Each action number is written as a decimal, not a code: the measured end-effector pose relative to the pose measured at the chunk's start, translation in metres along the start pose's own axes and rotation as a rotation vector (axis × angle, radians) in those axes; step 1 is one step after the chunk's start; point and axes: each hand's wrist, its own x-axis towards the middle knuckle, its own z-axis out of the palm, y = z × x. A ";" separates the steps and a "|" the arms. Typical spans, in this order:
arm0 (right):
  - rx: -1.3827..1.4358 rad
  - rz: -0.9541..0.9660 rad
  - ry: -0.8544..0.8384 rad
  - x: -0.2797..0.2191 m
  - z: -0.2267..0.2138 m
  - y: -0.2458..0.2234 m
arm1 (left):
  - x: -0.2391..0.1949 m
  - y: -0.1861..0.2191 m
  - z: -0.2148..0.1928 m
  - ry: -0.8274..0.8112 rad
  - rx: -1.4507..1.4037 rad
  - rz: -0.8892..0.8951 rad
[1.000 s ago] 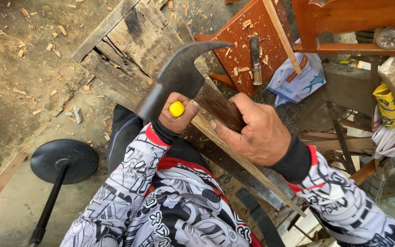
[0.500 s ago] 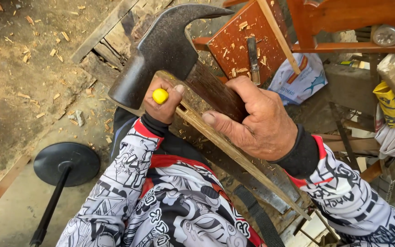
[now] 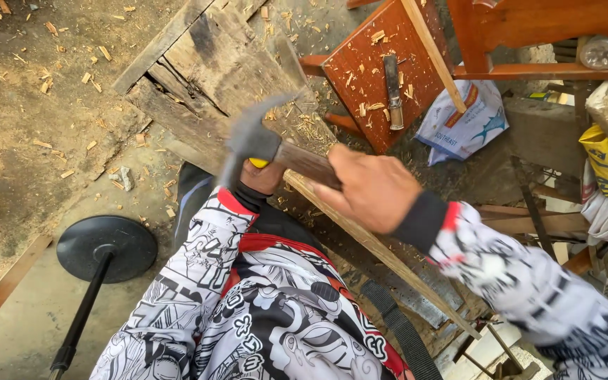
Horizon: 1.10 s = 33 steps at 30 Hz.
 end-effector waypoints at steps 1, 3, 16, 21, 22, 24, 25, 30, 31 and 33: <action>-0.195 0.027 -0.106 0.002 0.012 0.011 | 0.000 -0.001 0.001 0.000 0.093 0.013; -0.168 0.126 -0.177 0.017 0.004 0.008 | -0.010 0.008 -0.006 -0.106 -0.160 -0.150; -0.317 0.381 -0.610 0.066 -0.006 -0.012 | -0.006 -0.014 -0.003 0.214 -0.546 -0.143; -0.090 0.301 -0.399 0.048 0.007 0.001 | -0.003 -0.023 -0.005 0.191 -0.300 -0.021; 0.016 0.319 -0.367 0.038 0.009 -0.005 | -0.003 0.004 -0.023 0.130 -0.748 -0.306; 0.151 0.235 -0.187 0.024 0.012 -0.007 | 0.010 0.005 -0.039 -0.007 -0.769 -0.285; 0.281 0.144 -0.017 0.018 0.011 -0.006 | 0.017 0.007 -0.046 -0.134 -0.791 -0.262; 0.879 0.730 0.207 -0.052 0.060 -0.002 | 0.004 0.035 -0.033 -0.303 -0.763 -0.316; 0.921 0.791 0.273 -0.060 0.067 0.001 | 0.004 0.039 -0.026 -0.233 -0.630 -0.281; 0.951 0.836 0.335 -0.077 0.077 -0.004 | 0.005 0.034 -0.019 -0.167 -0.609 -0.246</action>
